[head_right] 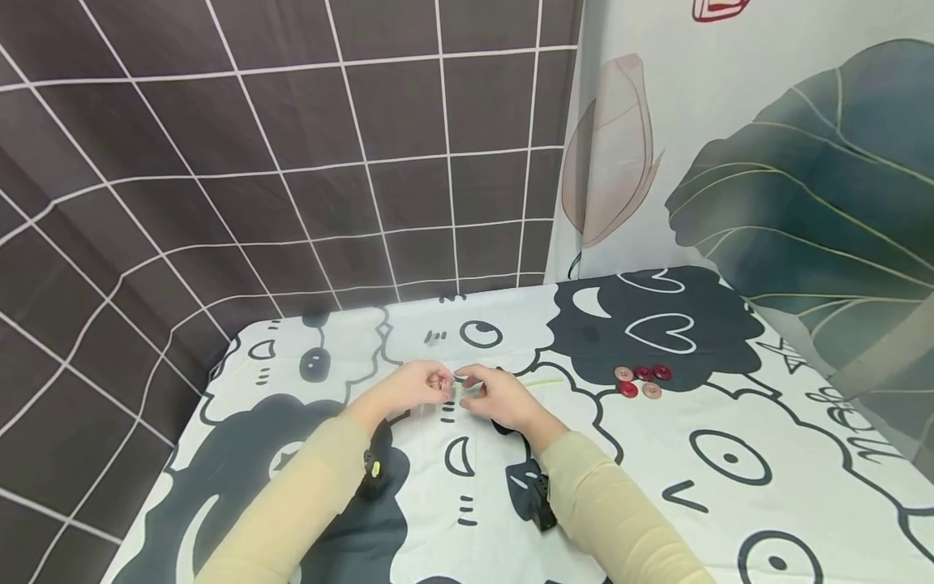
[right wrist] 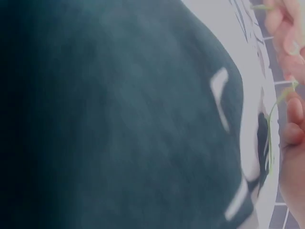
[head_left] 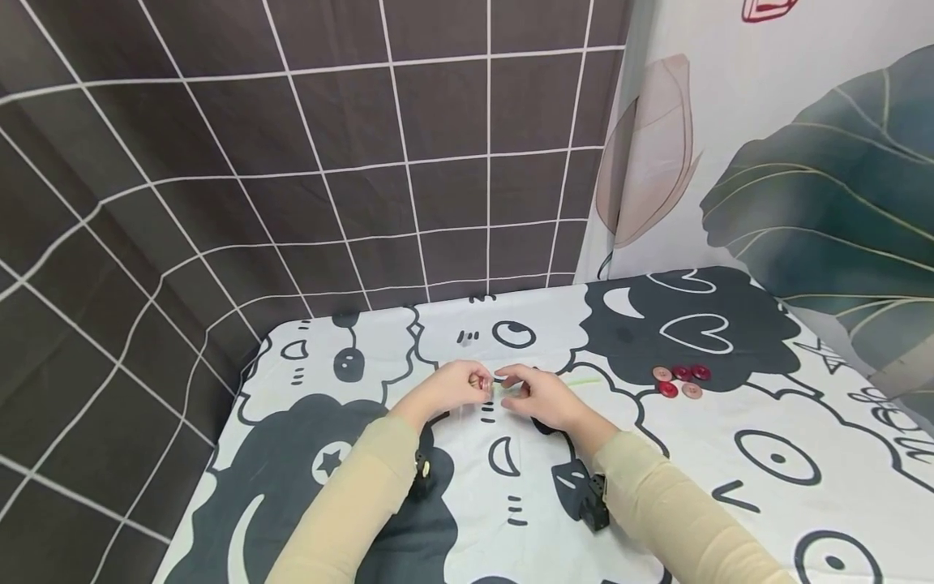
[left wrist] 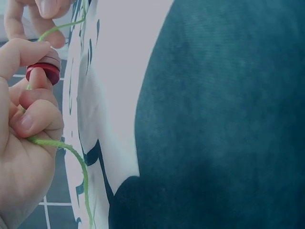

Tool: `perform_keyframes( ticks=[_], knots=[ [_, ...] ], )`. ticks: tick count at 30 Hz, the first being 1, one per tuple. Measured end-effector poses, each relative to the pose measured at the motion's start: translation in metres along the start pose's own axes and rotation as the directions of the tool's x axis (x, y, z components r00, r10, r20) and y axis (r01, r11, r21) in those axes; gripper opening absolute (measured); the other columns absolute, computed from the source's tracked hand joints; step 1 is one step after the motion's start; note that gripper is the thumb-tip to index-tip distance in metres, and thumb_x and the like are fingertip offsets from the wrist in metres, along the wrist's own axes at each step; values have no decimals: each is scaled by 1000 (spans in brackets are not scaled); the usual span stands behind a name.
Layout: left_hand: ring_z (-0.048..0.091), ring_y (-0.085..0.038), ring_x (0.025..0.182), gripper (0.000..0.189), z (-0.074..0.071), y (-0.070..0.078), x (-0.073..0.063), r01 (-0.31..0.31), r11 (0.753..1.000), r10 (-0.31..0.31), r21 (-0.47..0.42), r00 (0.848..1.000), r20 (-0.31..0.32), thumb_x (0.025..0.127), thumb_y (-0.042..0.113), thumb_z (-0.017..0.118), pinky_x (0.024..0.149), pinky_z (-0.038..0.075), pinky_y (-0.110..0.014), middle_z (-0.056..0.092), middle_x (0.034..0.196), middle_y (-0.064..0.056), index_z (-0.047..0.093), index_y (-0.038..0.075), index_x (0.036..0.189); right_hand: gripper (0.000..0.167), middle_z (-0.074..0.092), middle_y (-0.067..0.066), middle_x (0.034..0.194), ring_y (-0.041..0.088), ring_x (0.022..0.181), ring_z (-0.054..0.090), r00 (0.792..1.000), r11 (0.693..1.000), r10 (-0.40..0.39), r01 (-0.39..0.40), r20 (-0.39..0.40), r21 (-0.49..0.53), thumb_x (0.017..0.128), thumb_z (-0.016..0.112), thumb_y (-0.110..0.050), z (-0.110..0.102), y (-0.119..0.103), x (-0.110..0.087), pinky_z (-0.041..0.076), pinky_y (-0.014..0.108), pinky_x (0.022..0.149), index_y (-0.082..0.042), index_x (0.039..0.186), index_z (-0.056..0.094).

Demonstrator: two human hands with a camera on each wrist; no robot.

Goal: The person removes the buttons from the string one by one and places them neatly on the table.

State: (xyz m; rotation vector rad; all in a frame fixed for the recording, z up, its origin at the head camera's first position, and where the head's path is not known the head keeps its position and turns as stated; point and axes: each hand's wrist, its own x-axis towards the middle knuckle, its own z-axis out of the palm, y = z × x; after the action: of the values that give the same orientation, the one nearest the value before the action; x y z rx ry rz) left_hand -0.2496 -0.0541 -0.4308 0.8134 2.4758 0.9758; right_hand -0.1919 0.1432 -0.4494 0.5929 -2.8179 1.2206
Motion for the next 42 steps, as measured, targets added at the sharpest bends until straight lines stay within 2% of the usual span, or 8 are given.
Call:
perform_keyframes(
  ticks=[5,11,17,20,25,35,42],
  knots=[
    [50,-12,68,25,0,0,4,9,1000,-9,25,1000,8,79,13,66,63,42,-25,56,77,3,64,7,103,38,68,3,100,8,65,50,1000,1000,-4,3,-26,-2,83,69,-18,5,-4,4,43,25,58,-15,119,60],
    [44,-10,58,18,1,2,3,17,1000,-17,6,1000,15,81,13,64,54,36,-24,48,66,5,63,8,99,35,68,-2,94,6,63,50,998,1000,-21,21,-65,-2,83,70,-18,10,-5,5,43,24,57,-17,117,62],
    [42,-9,56,7,3,3,2,-6,999,6,-32,1000,3,82,14,64,53,35,-23,47,62,6,62,9,88,38,63,-6,83,8,63,49,997,1000,19,-18,-75,5,82,70,-18,13,-7,4,42,26,57,-17,119,60],
    [41,-9,56,6,3,4,2,-11,999,11,-40,1000,3,83,15,65,53,35,-23,46,62,6,61,10,84,38,62,-6,82,9,65,49,996,999,34,-33,-82,10,83,69,-19,14,-7,5,42,26,59,-17,119,60],
    [41,-9,55,8,3,5,0,-18,998,18,-58,1000,1,82,14,66,52,34,-23,46,61,6,62,9,85,32,65,-4,87,9,67,50,994,999,45,-43,-95,16,84,68,-19,15,-8,4,42,27,61,-18,115,61],
    [41,-9,56,13,1,8,-3,-22,999,22,-49,1000,4,80,14,67,53,34,-23,46,62,6,64,7,90,30,59,-6,75,8,59,50,997,999,13,-9,-74,51,84,66,-13,14,-6,3,42,24,54,-15,113,60],
    [45,-9,60,18,1,6,-2,4,997,-4,-72,1000,5,79,13,67,54,36,-23,51,67,6,66,7,96,25,57,-5,74,9,53,50,996,995,64,-59,-57,77,83,64,-11,11,-6,2,43,25,49,-12,108,60]
  ],
)
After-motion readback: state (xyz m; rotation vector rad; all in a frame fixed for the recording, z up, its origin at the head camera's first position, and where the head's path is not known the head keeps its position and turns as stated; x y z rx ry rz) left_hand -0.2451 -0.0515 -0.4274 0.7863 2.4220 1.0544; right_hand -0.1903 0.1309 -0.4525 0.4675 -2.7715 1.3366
